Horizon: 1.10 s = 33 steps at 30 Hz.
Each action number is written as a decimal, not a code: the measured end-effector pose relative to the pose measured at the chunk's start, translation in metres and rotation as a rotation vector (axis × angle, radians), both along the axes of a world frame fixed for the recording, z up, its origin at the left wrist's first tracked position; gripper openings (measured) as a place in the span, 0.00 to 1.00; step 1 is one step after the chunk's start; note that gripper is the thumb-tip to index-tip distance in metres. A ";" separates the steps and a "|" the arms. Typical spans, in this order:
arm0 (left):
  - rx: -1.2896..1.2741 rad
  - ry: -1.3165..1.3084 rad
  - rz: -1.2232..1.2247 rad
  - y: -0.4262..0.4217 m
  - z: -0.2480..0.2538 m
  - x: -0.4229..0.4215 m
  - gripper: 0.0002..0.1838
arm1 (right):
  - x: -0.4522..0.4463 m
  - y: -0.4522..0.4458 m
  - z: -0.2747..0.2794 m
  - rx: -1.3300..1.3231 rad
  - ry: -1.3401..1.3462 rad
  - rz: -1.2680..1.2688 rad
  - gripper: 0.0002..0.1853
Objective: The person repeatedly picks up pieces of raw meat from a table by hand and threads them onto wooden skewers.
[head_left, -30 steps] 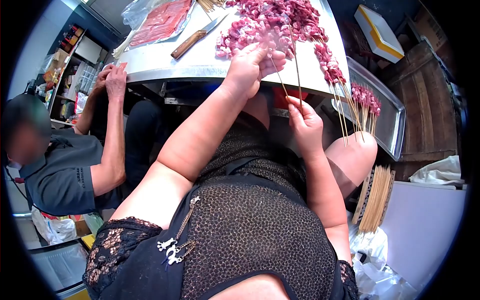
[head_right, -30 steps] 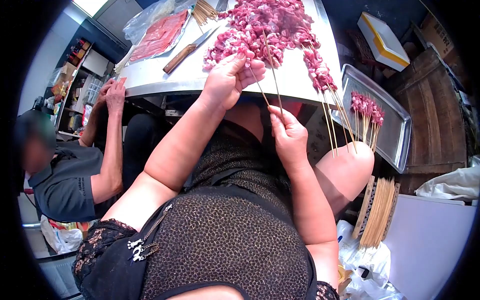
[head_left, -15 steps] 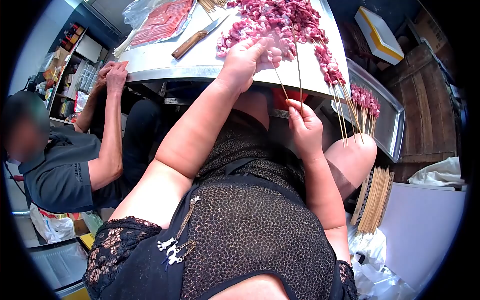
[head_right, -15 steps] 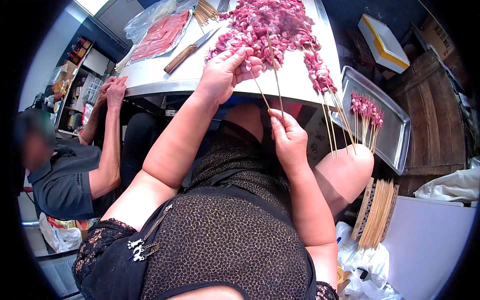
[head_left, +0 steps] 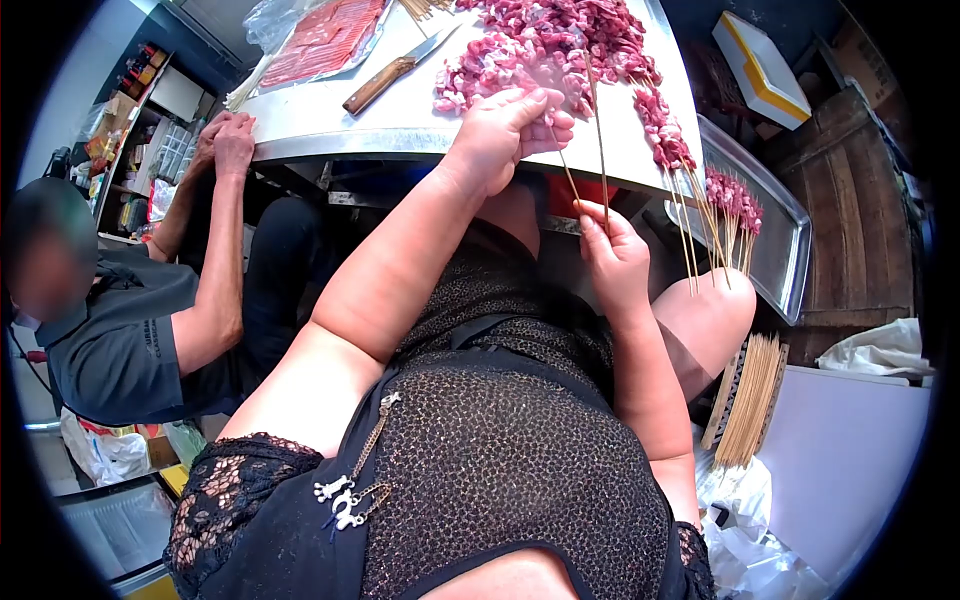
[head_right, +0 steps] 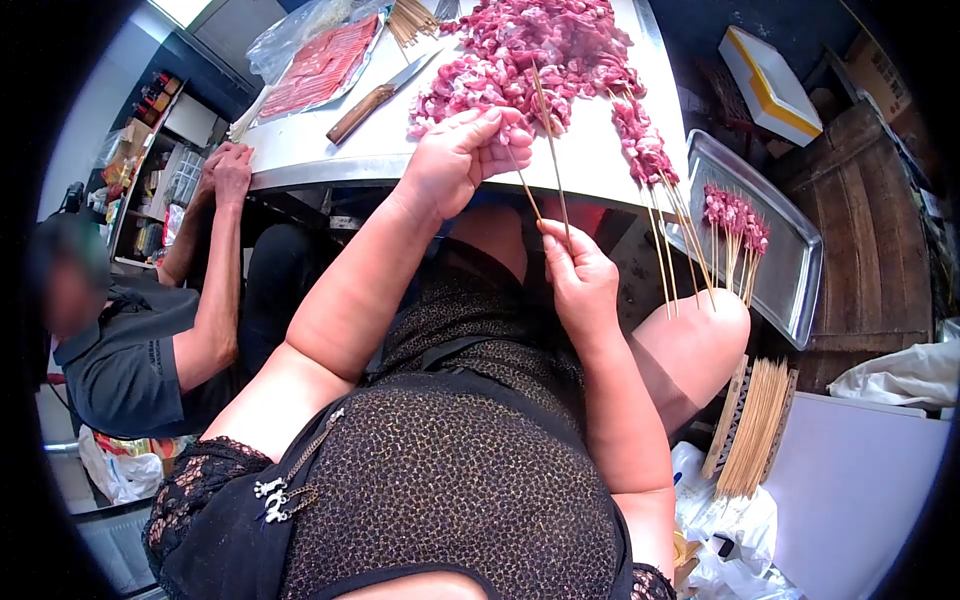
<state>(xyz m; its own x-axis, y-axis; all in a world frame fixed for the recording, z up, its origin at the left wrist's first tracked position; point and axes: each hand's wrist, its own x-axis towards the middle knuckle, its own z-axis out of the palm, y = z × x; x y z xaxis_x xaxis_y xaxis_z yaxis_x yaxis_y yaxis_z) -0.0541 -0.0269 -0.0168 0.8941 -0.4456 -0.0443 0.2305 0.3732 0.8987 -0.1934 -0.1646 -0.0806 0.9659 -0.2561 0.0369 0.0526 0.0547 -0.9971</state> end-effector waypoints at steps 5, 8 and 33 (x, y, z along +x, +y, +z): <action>-0.141 0.105 -0.131 0.009 -0.004 0.005 0.14 | 0.000 0.000 0.001 0.027 0.007 0.002 0.11; -0.158 0.058 -0.070 0.010 -0.003 0.008 0.16 | 0.001 -0.001 0.002 0.023 0.003 0.009 0.11; -0.005 0.077 -0.184 -0.014 -0.006 -0.016 0.16 | 0.015 -0.001 0.002 0.234 -0.050 -0.048 0.13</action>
